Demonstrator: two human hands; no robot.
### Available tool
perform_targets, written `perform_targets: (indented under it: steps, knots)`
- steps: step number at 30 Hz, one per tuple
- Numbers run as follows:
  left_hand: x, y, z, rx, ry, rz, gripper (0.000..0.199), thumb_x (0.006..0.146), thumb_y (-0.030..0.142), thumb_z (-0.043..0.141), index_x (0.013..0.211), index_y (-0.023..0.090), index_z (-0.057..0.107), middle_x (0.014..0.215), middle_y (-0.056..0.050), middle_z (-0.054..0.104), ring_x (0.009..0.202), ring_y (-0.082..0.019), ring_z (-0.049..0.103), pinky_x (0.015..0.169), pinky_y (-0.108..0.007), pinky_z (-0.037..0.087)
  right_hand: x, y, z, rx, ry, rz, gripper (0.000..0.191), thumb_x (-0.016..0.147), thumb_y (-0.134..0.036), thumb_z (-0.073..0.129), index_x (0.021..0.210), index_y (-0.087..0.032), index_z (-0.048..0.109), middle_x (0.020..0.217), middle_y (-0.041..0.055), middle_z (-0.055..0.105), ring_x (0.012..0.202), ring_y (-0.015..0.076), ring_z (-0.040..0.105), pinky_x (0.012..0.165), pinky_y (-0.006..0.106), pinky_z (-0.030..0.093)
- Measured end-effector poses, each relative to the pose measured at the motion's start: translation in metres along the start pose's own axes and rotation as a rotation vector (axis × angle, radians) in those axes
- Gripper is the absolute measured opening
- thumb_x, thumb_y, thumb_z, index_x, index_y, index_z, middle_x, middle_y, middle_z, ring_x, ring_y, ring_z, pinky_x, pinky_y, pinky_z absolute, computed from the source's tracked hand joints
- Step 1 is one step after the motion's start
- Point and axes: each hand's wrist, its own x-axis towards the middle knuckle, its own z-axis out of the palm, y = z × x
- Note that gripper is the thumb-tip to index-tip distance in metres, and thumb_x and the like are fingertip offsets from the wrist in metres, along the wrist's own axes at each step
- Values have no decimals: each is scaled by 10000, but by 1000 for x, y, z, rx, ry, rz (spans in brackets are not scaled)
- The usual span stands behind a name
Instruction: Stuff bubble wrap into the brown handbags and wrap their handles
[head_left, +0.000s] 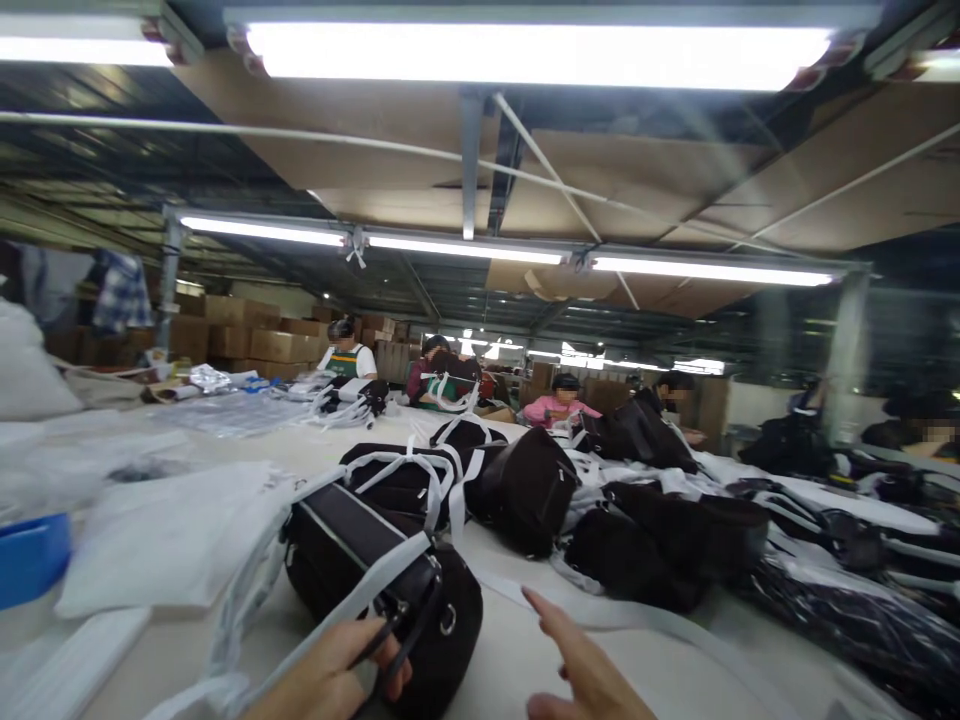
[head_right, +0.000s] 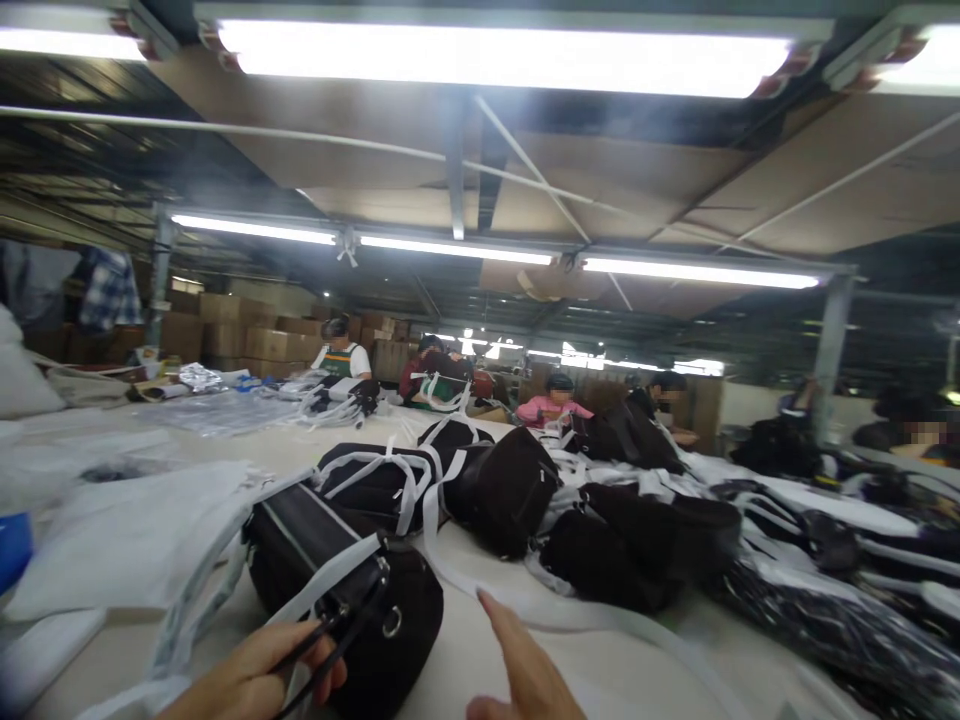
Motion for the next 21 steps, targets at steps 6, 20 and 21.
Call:
perform_targets:
  steps: [6,20,21]
  knots:
    - [17,3,-14,24,184,173,109,559,179,378,619,213,462,739,-22,587,784,-205,559,744,-309,417,58,-82,51,218,-85,-224,1210,527,-139,800,1552,-186,158,1522,133,403,1381,292,405,1142,404,340]
    - [-29,39,5,335,220,149,193,901,325,384,770,218,478,795,-8,592,745,-183,549,676,-287,395,24,-121,70,140,299,-716,605,779,-249,640,1359,-236,470,1411,139,506,1095,261,624,768,288,556]
    - [-30,41,5,359,215,166,202,901,325,393,754,216,479,785,-11,594,733,-181,545,662,-284,391,24,-132,68,178,258,-722,484,780,-250,632,1254,-219,541,1279,128,597,974,232,654,704,264,539]
